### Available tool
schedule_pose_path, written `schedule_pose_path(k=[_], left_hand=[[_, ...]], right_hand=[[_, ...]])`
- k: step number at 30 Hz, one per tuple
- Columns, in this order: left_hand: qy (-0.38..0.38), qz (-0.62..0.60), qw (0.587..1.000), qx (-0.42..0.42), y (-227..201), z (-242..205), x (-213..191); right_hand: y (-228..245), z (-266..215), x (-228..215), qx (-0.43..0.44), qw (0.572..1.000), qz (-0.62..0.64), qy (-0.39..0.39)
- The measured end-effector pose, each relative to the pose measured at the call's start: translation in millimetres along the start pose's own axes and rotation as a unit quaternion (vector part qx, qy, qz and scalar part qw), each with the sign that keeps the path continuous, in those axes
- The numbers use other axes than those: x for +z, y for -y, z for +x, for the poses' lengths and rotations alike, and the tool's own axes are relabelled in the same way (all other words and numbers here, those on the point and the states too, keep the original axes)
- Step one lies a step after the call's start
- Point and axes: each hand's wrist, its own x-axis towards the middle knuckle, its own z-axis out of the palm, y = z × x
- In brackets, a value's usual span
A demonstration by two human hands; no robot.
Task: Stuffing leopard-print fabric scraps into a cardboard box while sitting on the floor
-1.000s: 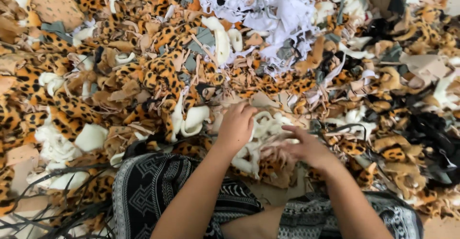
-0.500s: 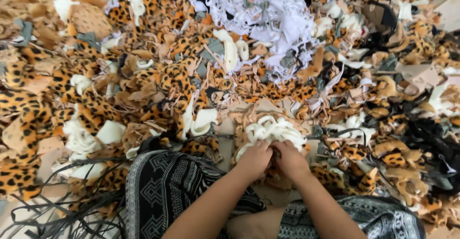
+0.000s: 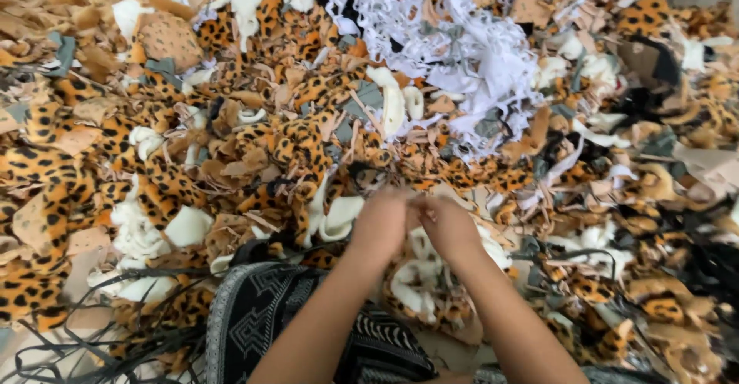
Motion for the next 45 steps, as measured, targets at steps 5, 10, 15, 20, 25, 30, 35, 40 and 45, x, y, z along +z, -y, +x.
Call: schedule_pose_path(k=[5, 10, 15, 20, 25, 30, 35, 40, 45], left_hand=[[0.004, -0.029, 0.990, -0.141, 58.0, 35.3, -20.5], [-0.040, -0.073, 0.972, -0.218, 83.0, 47.9, -5.2], [-0.053, -0.108, 0.962, -0.246, 95.2, 63.8, 8.5], [-0.057, -0.098, 0.963, -0.244, 95.5, 65.5, 10.9], [-0.098, -0.094, 0.969, -0.207, 84.1, 58.9, 4.3], [-0.088, -0.134, 0.971, -0.175, 63.4, 52.3, -13.1], [-0.131, -0.173, 0.959, -0.182, 104.8, 70.6, 27.0], [-0.179, -0.127, 0.960, -0.175, 108.7, 76.1, 22.0], [-0.148, -0.159, 0.964, -0.156, 91.5, 74.3, 0.3]], right_hand=[[89.8, 60.3, -20.5, -0.035, 0.990, 0.131, -0.026], [115.3, 102.5, -2.7, -0.014, 0.995, 0.096, -0.009], [114.0, 100.2, -47.5, -0.031, 0.993, 0.107, -0.050], [65.7, 113.2, -112.5, -0.119, 0.927, 0.306, -0.182], [48.4, 71.0, -143.4, -0.076, 0.907, 0.376, -0.175], [46.4, 69.8, -84.4, 0.017, 0.965, 0.262, -0.009], [44.2, 125.7, 21.7, 0.034, 0.987, 0.141, 0.066], [31.9, 151.0, 54.3, -0.026, 0.997, 0.077, 0.009], [43.5, 130.3, -20.7, -0.046, 0.984, 0.150, -0.087]])
